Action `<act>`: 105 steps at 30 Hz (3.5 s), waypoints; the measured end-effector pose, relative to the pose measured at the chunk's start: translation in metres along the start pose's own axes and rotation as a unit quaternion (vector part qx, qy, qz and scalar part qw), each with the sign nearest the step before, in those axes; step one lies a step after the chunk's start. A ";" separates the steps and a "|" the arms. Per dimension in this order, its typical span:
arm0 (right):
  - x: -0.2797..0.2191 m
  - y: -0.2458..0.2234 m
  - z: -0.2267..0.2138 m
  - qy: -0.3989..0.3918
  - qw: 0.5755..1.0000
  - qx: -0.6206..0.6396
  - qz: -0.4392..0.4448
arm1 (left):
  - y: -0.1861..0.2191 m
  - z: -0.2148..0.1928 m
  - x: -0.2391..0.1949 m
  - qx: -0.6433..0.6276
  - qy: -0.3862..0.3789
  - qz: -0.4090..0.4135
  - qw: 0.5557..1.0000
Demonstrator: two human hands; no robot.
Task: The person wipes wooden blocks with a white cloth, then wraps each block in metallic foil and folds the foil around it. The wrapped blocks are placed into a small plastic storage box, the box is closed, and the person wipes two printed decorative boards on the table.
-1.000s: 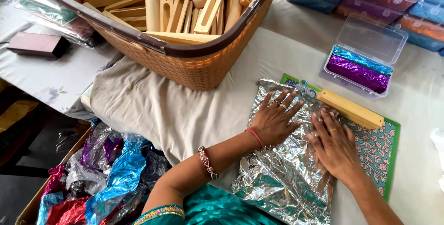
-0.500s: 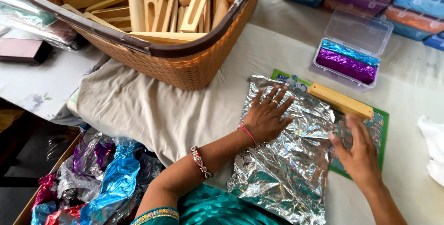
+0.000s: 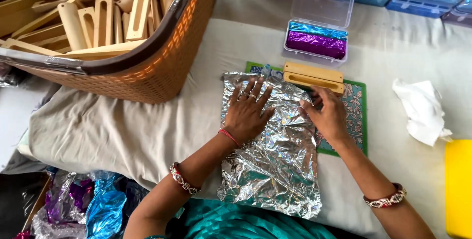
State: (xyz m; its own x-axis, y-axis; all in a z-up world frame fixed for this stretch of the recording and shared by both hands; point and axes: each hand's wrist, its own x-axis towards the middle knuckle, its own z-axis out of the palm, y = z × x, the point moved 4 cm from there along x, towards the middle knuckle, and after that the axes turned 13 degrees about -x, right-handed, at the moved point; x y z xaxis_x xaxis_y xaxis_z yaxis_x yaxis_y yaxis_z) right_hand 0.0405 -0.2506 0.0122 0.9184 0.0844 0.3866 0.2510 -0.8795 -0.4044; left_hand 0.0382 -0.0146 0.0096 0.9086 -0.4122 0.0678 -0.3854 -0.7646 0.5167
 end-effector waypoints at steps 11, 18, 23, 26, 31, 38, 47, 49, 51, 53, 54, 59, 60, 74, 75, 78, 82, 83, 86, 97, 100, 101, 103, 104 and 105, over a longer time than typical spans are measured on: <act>0.015 0.043 -0.026 -0.071 0.993 0.068 0.067 | 0.025 0.009 -0.009 0.024 -0.019 0.060 0.998; 0.072 0.030 -0.039 0.004 0.988 -0.114 -0.104 | 0.030 0.003 -0.013 0.040 -0.009 0.065 0.997; 0.094 0.035 -0.007 -0.146 0.970 -0.182 -0.070 | 0.028 0.004 -0.013 0.021 -0.009 0.063 0.998; 0.097 0.047 0.004 -0.198 0.954 -0.217 -0.055 | 0.027 0.006 -0.013 0.022 -0.013 0.066 0.997; 0.094 0.038 -0.013 -0.284 0.937 -0.205 0.000 | 0.028 0.006 -0.012 0.020 -0.013 0.070 0.997; 0.092 0.043 -0.010 -0.223 0.969 -0.107 0.008 | 0.028 0.005 -0.012 0.025 -0.032 0.057 0.998; 0.074 0.027 -0.037 -0.132 0.990 -0.036 -0.021 | 0.027 0.006 -0.012 0.024 -0.034 0.057 0.998; 0.074 0.044 -0.026 -0.155 0.987 0.047 -0.021 | 0.027 0.007 -0.012 0.024 -0.034 0.058 0.997; 0.074 0.057 -0.009 -0.198 0.977 -0.060 -0.059 | 0.026 0.008 -0.012 0.029 -0.024 0.060 0.997; 0.074 0.049 -0.008 -0.172 0.975 -0.111 -0.085 | 0.026 0.008 -0.012 0.026 -0.021 0.059 0.998; 0.075 0.043 -0.008 -0.145 0.970 -0.161 -0.110 | 0.025 0.008 -0.012 0.023 -0.019 0.060 0.998; 0.071 0.022 -0.017 -0.201 0.974 -0.095 -0.050 | 0.025 0.008 -0.012 0.017 -0.015 0.062 0.998; 0.070 0.017 -0.019 -0.190 0.970 -0.130 -0.075 | 0.026 0.008 -0.012 0.016 -0.013 0.064 0.998; 0.057 0.012 -0.021 -0.201 0.971 -0.125 -0.010 | 0.027 0.005 -0.013 0.026 -0.010 0.068 0.997; 0.057 0.012 -0.021 -0.190 0.974 -0.124 -0.017 | 0.028 0.004 -0.013 0.027 -0.016 0.063 0.998; 0.057 0.012 -0.020 -0.194 0.972 -0.130 0.001 | 0.027 0.006 -0.012 0.029 -0.017 0.062 0.997; 0.051 0.020 -0.028 -0.138 0.981 -0.132 -0.020 | 0.026 0.007 -0.012 0.030 -0.011 0.065 0.997; 0.048 0.016 -0.035 -0.083 0.989 -0.110 -0.048 | 0.026 0.007 -0.012 0.025 -0.010 0.066 0.997; 0.039 0.002 -0.057 -0.040 0.998 -0.030 -0.040 | 0.027 0.006 -0.013 0.029 -0.014 0.066 0.997; 0.020 0.036 -0.067 -0.061 0.993 -0.093 0.033 | 0.028 0.006 -0.012 0.025 -0.001 0.073 0.997; 0.017 0.079 -0.068 -0.065 0.969 -0.217 0.093 | 0.026 0.006 -0.011 0.031 0.000 0.069 0.997; 0.013 0.091 -0.067 -0.086 0.965 -0.211 0.128 | 0.025 0.009 -0.011 0.029 -0.004 0.068 0.997; 0.009 0.101 -0.066 -0.107 0.959 -0.205 0.162 | 0.025 0.012 -0.011 0.027 -0.009 0.068 0.997; 0.009 0.094 -0.067 -0.091 0.971 -0.195 0.106 | 0.025 0.012 -0.011 0.027 -0.009 0.067 0.997; 0.010 0.086 -0.068 -0.073 0.979 -0.183 0.049 | 0.025 0.012 -0.011 0.027 -0.009 0.067 0.997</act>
State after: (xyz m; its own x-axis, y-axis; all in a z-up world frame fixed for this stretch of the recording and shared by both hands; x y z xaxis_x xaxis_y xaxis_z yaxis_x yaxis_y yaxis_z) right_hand 0.0506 -0.3570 0.0381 0.9730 0.0340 0.2284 0.0579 -0.9934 -0.0988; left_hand 0.0169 -0.0349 0.0117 0.8452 -0.5213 0.1177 -0.5121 -0.7270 0.4575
